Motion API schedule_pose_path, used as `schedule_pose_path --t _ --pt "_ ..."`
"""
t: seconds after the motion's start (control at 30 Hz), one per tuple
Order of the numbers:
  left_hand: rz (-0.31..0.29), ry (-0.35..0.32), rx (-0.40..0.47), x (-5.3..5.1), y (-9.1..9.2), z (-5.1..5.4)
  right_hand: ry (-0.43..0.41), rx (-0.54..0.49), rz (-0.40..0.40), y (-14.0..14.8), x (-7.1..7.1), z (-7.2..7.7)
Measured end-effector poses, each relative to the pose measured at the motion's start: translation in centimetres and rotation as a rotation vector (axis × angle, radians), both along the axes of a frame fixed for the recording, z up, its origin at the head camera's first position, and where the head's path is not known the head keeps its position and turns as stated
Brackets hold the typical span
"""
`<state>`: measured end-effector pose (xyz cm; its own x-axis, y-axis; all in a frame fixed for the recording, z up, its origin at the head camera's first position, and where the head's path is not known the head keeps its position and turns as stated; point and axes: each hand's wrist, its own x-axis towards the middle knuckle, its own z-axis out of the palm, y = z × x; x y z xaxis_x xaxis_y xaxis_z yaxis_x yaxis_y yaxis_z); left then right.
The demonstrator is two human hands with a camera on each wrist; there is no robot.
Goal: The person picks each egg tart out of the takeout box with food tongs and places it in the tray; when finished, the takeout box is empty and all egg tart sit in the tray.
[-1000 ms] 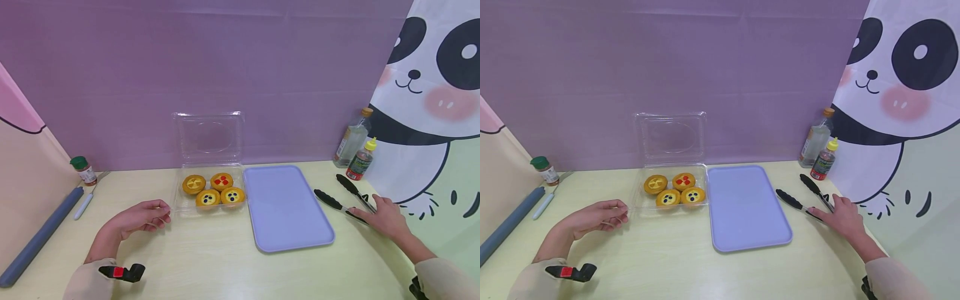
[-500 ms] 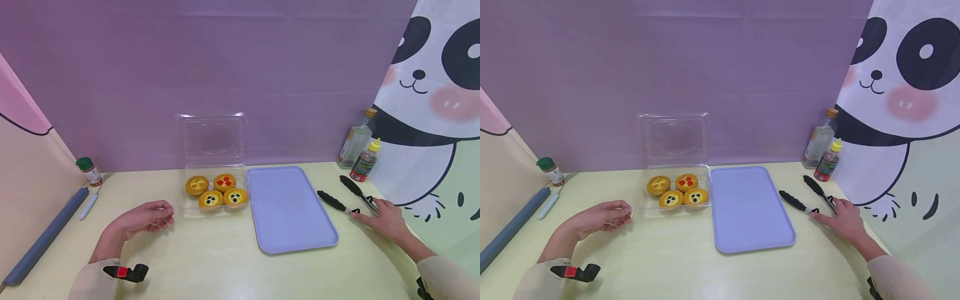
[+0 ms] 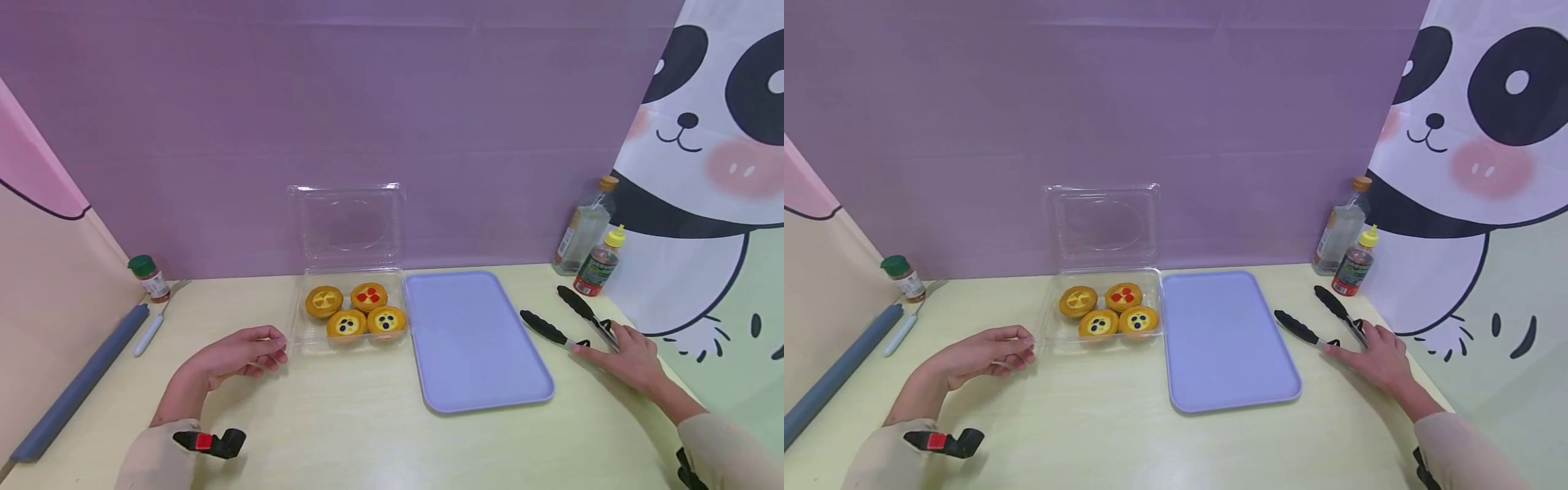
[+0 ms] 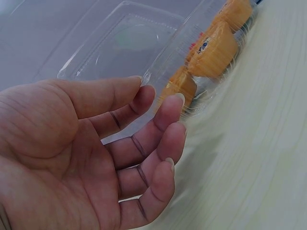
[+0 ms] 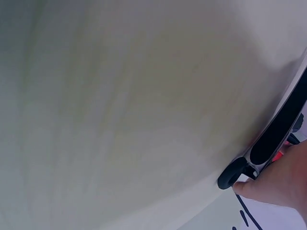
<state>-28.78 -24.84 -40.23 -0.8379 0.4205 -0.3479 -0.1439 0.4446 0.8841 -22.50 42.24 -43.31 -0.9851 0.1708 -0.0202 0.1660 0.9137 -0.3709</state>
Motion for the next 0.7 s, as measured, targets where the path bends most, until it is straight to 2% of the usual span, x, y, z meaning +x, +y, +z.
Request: schedule_pose_path --t 0.37,0.7 --pt "-0.015 -0.004 0.009 0.05 0.17 -0.12 0.027 -0.016 0.007 -0.04 0.08 -0.18" --pt "-0.005 0.001 0.008 0.17 0.2 0.12 0.171 -0.023 0.029 -0.8 0.27 -0.26"
